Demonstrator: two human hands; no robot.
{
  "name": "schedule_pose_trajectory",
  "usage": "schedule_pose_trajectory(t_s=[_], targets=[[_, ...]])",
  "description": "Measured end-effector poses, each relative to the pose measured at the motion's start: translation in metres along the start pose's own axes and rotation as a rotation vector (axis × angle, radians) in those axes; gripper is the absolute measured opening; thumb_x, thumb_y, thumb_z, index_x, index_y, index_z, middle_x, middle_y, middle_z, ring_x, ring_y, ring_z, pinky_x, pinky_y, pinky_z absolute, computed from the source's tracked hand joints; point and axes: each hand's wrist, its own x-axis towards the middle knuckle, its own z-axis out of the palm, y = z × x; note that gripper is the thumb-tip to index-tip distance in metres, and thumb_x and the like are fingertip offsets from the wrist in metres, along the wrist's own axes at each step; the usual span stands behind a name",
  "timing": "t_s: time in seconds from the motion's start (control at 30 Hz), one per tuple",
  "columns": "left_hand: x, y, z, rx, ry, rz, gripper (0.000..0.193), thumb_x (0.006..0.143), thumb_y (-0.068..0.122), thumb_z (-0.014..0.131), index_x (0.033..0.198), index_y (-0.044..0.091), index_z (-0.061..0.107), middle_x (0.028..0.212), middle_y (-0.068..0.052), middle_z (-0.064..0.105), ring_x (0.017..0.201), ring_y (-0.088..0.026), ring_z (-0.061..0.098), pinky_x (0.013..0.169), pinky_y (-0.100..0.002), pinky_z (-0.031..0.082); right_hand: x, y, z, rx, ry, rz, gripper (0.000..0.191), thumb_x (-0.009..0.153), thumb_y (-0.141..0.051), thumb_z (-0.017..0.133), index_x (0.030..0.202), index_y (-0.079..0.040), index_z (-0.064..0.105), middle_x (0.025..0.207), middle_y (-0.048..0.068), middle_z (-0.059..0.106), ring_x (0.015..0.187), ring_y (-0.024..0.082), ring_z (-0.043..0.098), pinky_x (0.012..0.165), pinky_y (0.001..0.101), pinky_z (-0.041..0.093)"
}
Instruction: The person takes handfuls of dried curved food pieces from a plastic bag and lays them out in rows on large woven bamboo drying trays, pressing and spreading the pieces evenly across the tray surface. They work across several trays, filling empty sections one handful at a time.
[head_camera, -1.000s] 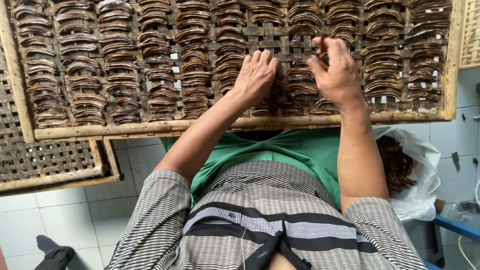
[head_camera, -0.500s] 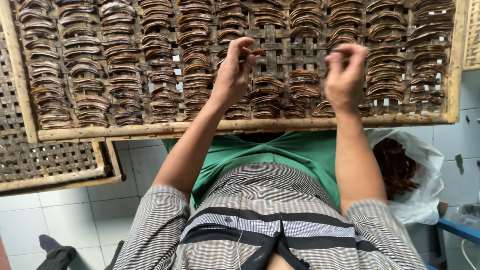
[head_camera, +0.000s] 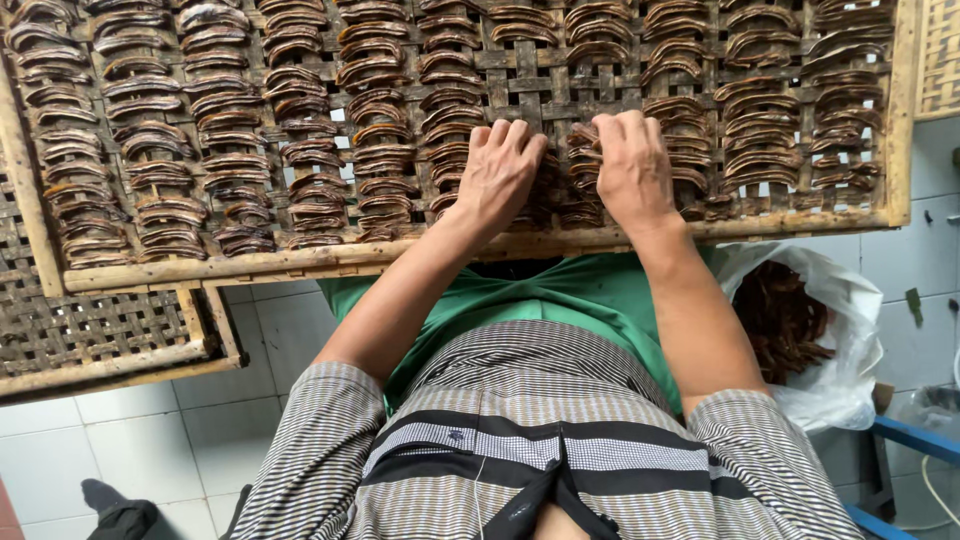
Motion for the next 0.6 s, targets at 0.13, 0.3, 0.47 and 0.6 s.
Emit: schedule_pose_trajectory(t_s=[0.13,0.3,0.47,0.6], targets=[[0.007,0.001,0.001,0.004,-0.028,-0.014,0.020,0.084,0.009,0.061,0.104,0.006,0.064,0.104,-0.012,0.056,0.103,-0.029,0.053,0.090,-0.044,0.040,0.000,-0.008,-0.015,0.103,-0.103,0.056,0.038,0.080,0.005,0.067,0.117,-0.002,0.061,0.110,0.021,0.057,0.103,0.040,0.056,0.091,0.0487,0.050],[0.009,-0.001,-0.008,-0.022,-0.022,0.028,0.021,0.085,0.007,0.060,0.105,0.004,0.061,0.108,-0.014,0.057,0.106,-0.030,0.054,0.089,-0.044,0.040,0.005,-0.003,-0.056,0.370,-0.363,0.153,0.024,0.095,-0.003,0.067,0.117,0.001,0.059,0.107,0.020,0.058,0.093,0.034,0.062,0.080,0.0440,0.052],[-0.003,-0.001,-0.031,-0.488,0.197,-0.210,0.019,0.093,0.001,0.062,0.112,0.007,0.061,0.101,-0.007,0.065,0.097,-0.026,0.061,0.089,-0.041,0.047,-0.002,-0.001,-0.078,1.521,-0.113,0.513,0.014,0.107,-0.003,0.057,0.121,-0.005,0.055,0.114,0.010,0.068,0.102,0.021,0.068,0.093,0.0374,0.059],[0.004,0.009,-0.039,-1.291,0.206,-0.455,0.021,0.110,0.013,0.057,0.129,0.005,0.053,0.110,-0.005,0.064,0.102,-0.014,0.067,0.093,-0.029,0.058,-0.004,-0.017,-0.060,1.897,-0.104,0.723,0.015,0.105,-0.001,0.058,0.120,-0.004,0.058,0.110,0.011,0.068,0.100,0.024,0.070,0.090,0.0429,0.063]])
